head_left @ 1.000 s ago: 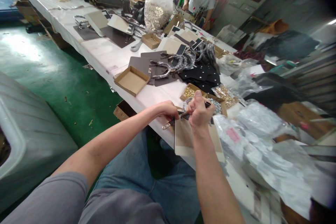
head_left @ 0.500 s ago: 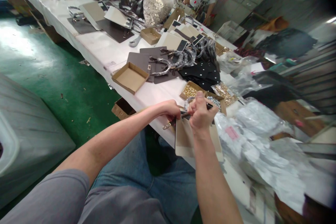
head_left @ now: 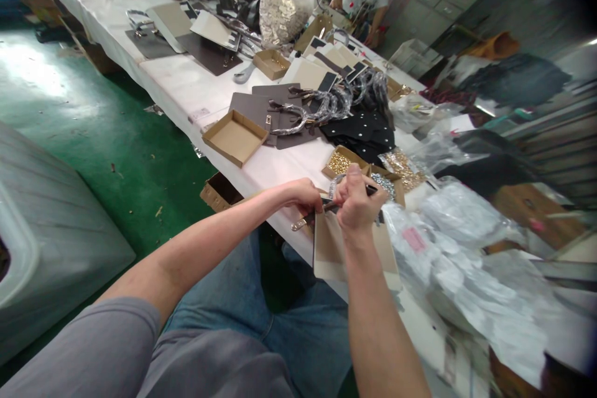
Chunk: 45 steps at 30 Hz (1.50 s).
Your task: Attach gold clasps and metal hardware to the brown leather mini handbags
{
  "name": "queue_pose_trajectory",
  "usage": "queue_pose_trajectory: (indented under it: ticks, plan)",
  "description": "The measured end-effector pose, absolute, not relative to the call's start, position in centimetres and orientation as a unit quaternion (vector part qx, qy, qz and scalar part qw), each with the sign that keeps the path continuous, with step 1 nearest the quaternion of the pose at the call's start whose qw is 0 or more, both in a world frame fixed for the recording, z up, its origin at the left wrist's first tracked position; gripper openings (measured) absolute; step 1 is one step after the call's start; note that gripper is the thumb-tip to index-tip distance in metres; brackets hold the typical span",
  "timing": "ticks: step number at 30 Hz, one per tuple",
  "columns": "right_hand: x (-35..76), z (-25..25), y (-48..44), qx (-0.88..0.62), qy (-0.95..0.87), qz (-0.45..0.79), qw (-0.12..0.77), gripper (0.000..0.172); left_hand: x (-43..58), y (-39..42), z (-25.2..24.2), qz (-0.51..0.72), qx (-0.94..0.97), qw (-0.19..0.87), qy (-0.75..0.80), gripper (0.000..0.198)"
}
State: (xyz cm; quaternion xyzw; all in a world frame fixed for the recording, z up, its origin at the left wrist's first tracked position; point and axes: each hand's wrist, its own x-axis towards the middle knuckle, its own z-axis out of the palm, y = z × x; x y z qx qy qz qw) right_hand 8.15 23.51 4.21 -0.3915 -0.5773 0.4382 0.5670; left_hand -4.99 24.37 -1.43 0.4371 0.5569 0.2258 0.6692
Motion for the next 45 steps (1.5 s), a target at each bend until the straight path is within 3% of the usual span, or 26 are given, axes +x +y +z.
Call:
queue_pose_trajectory:
  ticks: [20,28,32,38,45]
  plan:
    - [10.4,3.8,24.2,-0.333,-0.517,0.523,0.59,0.071,-4.8,24.1,-0.6,0.231,0.447,0.649,0.57,0.018]
    - [13.3,6.7,21.5,-0.31,-0.487,0.516,0.633,0.068,-5.3,21.3,-0.7,0.28,0.392,0.762,0.433,0.022]
    - [13.9,5.3,20.2,-0.32,-0.508,0.506,0.62,0.068,-4.9,19.0,-1.2,0.291,0.429,0.71,0.477,0.015]
    - [13.9,3.5,19.5,-0.319,-0.503,0.521,0.611,0.068,-4.3,17.0,0.2,0.257,0.532,0.539,0.6,0.011]
    - [13.7,3.5,19.1,-0.338,-0.545,0.492,0.588,0.067,-4.9,16.8,2.8,0.134,0.606,0.518,0.589,0.024]
